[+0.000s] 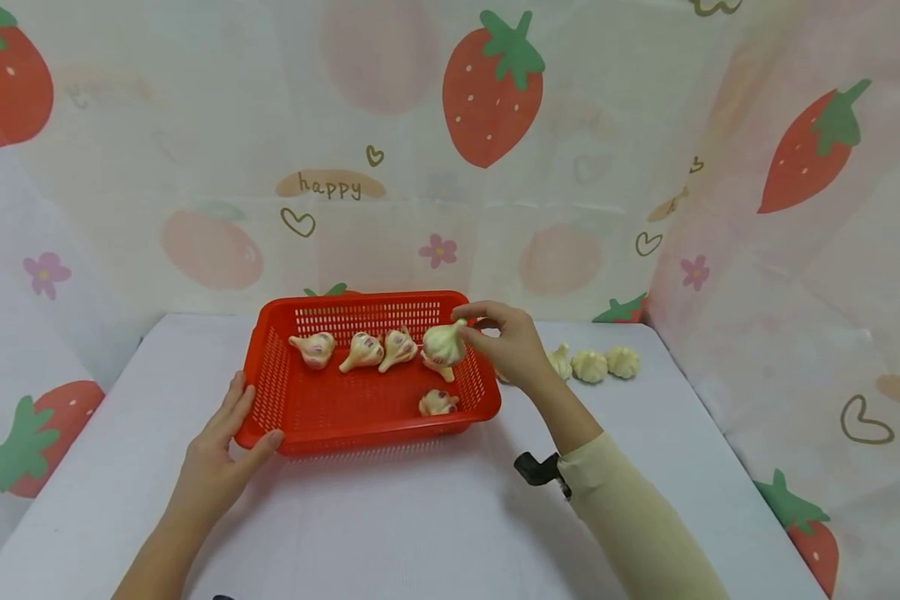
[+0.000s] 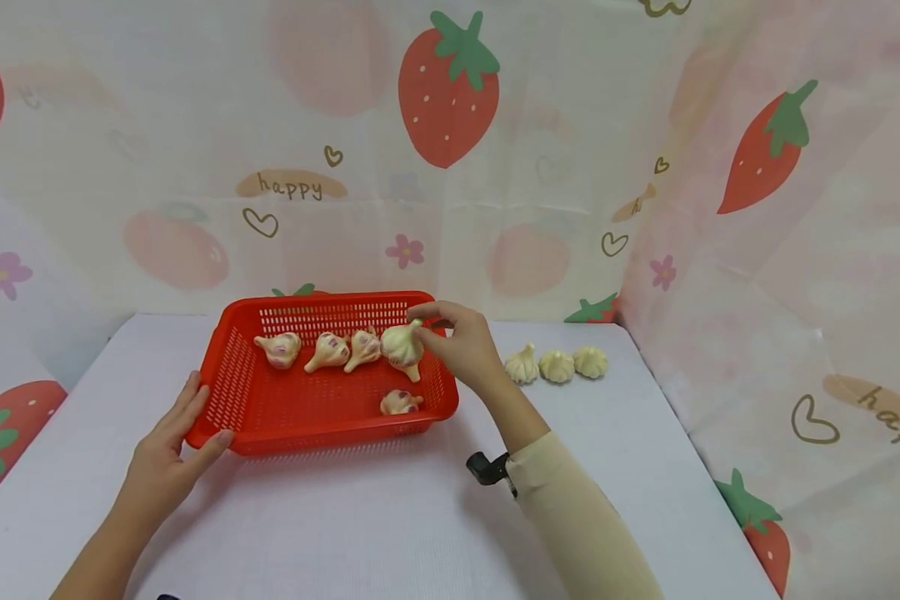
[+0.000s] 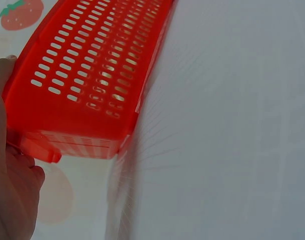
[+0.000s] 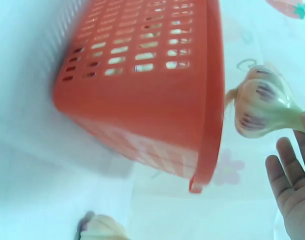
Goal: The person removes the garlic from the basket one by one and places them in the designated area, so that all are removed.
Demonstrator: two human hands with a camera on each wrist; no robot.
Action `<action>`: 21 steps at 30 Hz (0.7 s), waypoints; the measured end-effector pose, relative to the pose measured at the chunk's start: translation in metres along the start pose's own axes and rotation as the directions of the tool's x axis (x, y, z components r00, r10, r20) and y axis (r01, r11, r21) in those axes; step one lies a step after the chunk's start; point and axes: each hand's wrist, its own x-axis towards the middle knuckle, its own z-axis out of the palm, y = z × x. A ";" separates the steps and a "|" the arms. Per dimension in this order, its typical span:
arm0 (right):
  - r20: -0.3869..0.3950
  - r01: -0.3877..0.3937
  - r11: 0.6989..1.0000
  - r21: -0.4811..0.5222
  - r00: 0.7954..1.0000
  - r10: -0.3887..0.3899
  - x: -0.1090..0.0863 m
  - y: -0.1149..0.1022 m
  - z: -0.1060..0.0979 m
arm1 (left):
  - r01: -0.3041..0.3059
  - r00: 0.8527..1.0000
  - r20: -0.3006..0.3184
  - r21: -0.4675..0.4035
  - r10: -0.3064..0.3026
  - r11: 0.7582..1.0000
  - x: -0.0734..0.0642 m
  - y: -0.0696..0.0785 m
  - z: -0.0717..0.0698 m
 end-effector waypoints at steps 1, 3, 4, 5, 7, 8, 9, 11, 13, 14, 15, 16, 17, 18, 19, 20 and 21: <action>-0.002 0.009 1.000 0.003 1.000 -0.009 -0.001 0.001 -0.002 | -0.001 1.000 -0.001 0.000 0.001 1.000 0.000 0.000 0.000; 0.000 0.029 0.999 0.015 1.000 -0.029 -0.004 0.003 -0.006 | -0.001 1.000 -0.001 -0.001 0.001 1.000 -0.001 -0.001 0.001; -0.001 0.040 0.999 0.017 0.999 -0.040 -0.004 0.004 -0.008 | 0.000 1.000 -0.001 0.000 0.000 1.000 0.000 -0.001 0.001; -0.002 0.046 0.999 0.016 0.999 -0.046 -0.006 0.005 -0.010 | -0.001 1.000 -0.002 0.000 0.001 1.000 0.000 0.000 0.000; -0.008 0.054 0.999 0.005 0.999 -0.054 -0.008 0.006 -0.015 | 0.004 1.000 0.002 -0.002 -0.004 1.000 0.000 0.000 0.001; -0.013 0.057 0.998 -0.005 0.998 -0.057 -0.009 0.007 -0.018 | 0.006 1.000 0.004 -0.003 -0.006 1.000 0.000 0.000 0.001; -0.020 0.061 0.998 -0.018 0.998 -0.061 -0.011 0.007 -0.021 | 0.008 1.000 0.007 -0.004 -0.008 1.000 0.000 0.001 0.001; -0.031 0.072 0.997 -0.029 0.997 -0.073 -0.012 0.009 -0.026 | 0.009 1.000 0.009 -0.006 -0.009 1.000 -0.001 0.002 0.002; -0.036 0.090 0.995 -0.039 0.995 -0.091 -0.014 0.011 -0.031 | 0.007 1.000 0.007 -0.007 -0.007 1.000 -0.001 0.002 0.001; -0.038 0.101 0.994 -0.037 0.994 -0.102 -0.014 0.012 -0.034 | 0.003 1.000 0.004 -0.007 -0.003 1.000 -0.001 0.001 0.001; -0.040 0.111 0.993 -0.033 0.993 -0.112 -0.015 0.012 -0.036 | 0.001 1.000 0.003 -0.007 -0.001 1.000 -0.001 0.001 0.001; -0.042 0.117 0.993 -0.029 0.992 -0.118 -0.016 0.013 -0.039 | -0.001 1.000 0.002 -0.008 0.001 1.000 -0.002 0.001 0.000; -0.045 0.119 0.992 -0.032 0.992 -0.120 -0.017 0.013 -0.042 | -0.004 1.000 0.000 -0.010 0.004 1.000 -0.001 0.001 0.000; -0.049 0.121 0.992 -0.037 0.991 -0.123 -0.018 0.013 -0.045 | -0.006 1.000 -0.001 -0.012 0.006 1.000 -0.001 0.001 0.000; -0.053 0.124 0.992 -0.036 0.991 -0.126 -0.019 0.014 -0.048 | -0.006 1.000 -0.001 -0.013 0.006 1.000 -0.001 0.000 0.000; -0.057 0.124 0.992 -0.035 0.990 -0.125 -0.020 0.014 -0.050 | -0.007 1.000 0.000 -0.012 0.007 1.000 -0.001 0.000 -0.001; -0.061 0.122 0.992 -0.040 0.990 -0.124 -0.021 0.014 -0.053 | -0.007 1.000 0.000 -0.013 0.007 1.000 -0.001 0.000 -0.001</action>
